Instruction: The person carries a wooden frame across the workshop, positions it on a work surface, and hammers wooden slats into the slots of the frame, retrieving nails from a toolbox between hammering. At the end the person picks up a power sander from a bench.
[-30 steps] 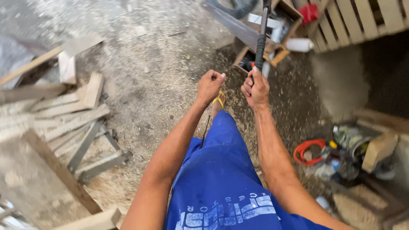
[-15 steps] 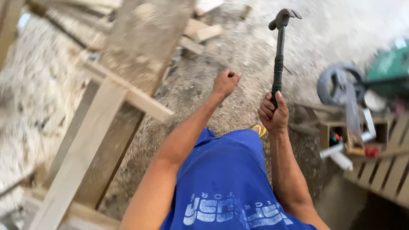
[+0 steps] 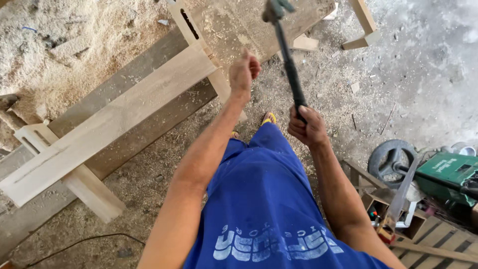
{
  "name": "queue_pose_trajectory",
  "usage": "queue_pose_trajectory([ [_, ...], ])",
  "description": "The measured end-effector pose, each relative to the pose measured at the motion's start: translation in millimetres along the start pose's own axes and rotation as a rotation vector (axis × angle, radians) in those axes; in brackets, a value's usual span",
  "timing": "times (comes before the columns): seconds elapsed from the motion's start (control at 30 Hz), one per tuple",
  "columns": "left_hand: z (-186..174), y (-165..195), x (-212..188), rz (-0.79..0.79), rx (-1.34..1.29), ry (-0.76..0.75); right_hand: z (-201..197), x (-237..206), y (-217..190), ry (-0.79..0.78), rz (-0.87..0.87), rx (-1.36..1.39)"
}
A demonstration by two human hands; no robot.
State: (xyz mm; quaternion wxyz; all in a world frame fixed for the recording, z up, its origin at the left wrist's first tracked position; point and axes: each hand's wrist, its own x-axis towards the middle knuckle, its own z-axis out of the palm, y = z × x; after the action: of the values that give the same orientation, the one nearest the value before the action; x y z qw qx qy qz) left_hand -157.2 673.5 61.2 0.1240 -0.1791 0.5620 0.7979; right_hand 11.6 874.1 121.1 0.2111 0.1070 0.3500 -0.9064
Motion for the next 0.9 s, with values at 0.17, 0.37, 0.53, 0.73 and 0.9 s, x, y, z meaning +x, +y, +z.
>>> queue_pose_trajectory([
  [0.17,-11,22,6,-0.071,-0.141,-0.095,21,53,5,0.044,0.138,-0.052],
  [0.37,24,-2,26,0.033,0.323,-0.142,45,86,-3,0.298,0.035,-0.717],
  [0.53,60,-27,29,0.140,1.001,0.028,16,127,-18,0.613,-0.187,-1.479],
  [0.73,161,-35,47,0.319,1.234,0.154,-35,196,-84,0.031,-0.102,0.183],
  [0.9,265,-68,118,0.438,1.143,0.080,-132,205,-185,0.233,-0.212,-1.346],
])
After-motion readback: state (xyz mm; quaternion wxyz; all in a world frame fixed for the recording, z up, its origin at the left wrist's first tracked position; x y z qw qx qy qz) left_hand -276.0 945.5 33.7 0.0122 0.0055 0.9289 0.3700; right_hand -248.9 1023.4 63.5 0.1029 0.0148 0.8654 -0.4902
